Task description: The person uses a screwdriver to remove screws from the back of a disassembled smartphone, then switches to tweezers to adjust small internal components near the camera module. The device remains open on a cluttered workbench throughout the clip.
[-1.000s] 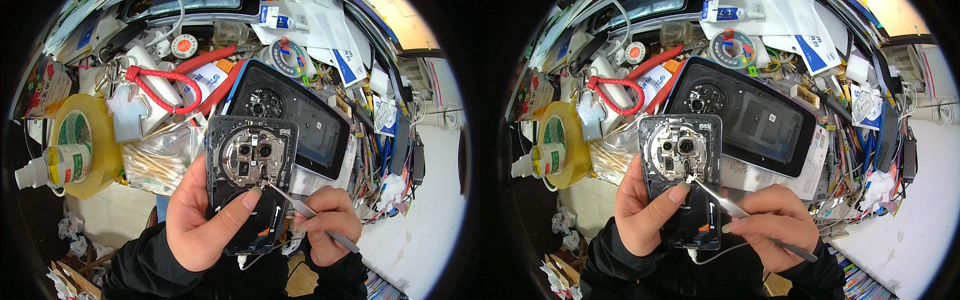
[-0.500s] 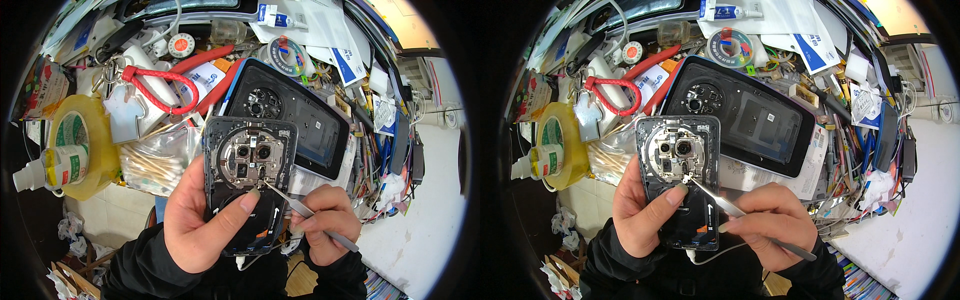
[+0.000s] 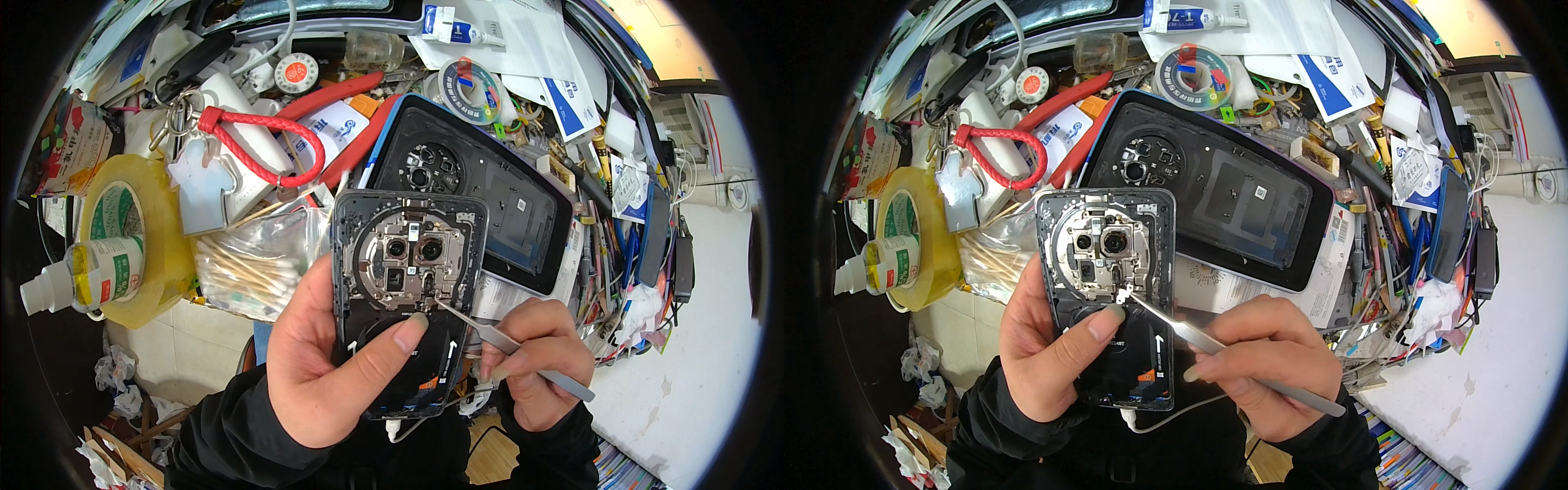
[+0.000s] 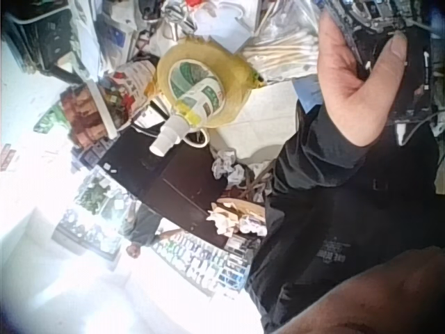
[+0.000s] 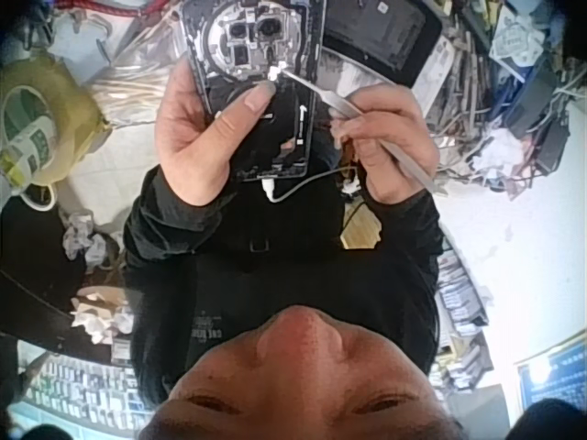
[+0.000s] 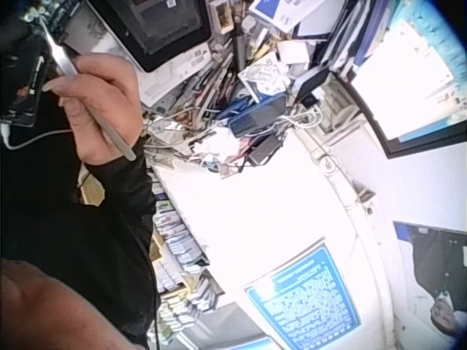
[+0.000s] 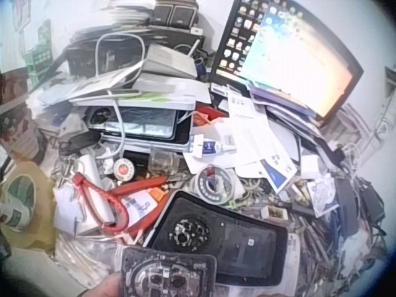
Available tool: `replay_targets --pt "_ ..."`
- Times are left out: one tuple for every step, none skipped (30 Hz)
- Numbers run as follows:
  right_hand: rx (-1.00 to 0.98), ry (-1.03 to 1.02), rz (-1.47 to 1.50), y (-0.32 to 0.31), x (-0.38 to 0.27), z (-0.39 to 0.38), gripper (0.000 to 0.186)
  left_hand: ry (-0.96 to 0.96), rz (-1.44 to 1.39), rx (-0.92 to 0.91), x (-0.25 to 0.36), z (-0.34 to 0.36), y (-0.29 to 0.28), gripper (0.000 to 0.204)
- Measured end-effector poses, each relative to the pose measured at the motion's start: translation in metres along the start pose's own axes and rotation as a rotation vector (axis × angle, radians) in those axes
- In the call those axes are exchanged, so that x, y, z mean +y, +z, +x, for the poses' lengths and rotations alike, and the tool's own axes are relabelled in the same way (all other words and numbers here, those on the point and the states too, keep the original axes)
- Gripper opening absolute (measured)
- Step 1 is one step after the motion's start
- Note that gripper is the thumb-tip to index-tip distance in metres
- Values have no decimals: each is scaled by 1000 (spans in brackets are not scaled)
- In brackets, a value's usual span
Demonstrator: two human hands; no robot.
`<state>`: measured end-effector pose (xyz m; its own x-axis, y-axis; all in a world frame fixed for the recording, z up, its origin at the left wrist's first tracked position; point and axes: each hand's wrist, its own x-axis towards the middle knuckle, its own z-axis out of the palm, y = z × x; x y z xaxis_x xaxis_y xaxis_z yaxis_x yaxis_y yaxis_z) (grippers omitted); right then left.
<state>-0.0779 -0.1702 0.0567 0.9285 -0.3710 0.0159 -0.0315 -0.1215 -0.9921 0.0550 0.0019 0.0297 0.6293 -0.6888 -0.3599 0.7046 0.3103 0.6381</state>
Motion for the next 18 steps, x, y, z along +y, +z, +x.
replay_targets --pt "-7 -1 -4 -1 0 0 9 4 4 -7 0 0 0 52" --pt "-11 3 12 -1 0 0 9 9 7 -15 0 0 0 52" --pt "-18 1 -6 -1 1 0 9 14 11 -22 0 1 -1 52" --pt "-22 6 -4 -1 1 0 9 13 12 -25 0 1 -1 52" --pt "-27 8 18 -1 1 0 9 13 12 -29 0 1 -1 51" --pt "-26 11 -3 -1 1 0 9 13 13 -32 0 2 -1 51" --pt "-27 12 -3 -1 1 0 10 13 9 -32 0 2 -1 51" --pt "-25 15 15 -1 1 0 10 13 5 -32 0 2 0 51" --pt "-27 10 -5 -2 1 0 10 14 1 -32 0 2 0 51" --pt "-27 7 -9 -2 1 0 10 18 3 -29 0 2 1 51" --pt "-24 4 4 -2 2 0 10 22 5 -26 0 2 1 51" --pt "-28 8 -10 -2 2 0 10 26 6 -23 0 2 1 51" --pt "-29 12 -8 -1 1 0 10 24 7 -18 0 2 2 51" --pt "-26 13 13 -1 1 0 10 22 8 -14 0 2 2 51" --pt "-26 15 -6 -1 1 0 10 26 13 -15 -1 2 2 51" --pt "-23 15 -5 -1 1 0 10 22 15 -13 -1 2 1 51" --pt "-21 25 8 0 0 0 10 23 21 -15 -1 2 1 51" --pt "-25 18 -17 0 0 0 10 25 26 -18 -1 2 0 51"
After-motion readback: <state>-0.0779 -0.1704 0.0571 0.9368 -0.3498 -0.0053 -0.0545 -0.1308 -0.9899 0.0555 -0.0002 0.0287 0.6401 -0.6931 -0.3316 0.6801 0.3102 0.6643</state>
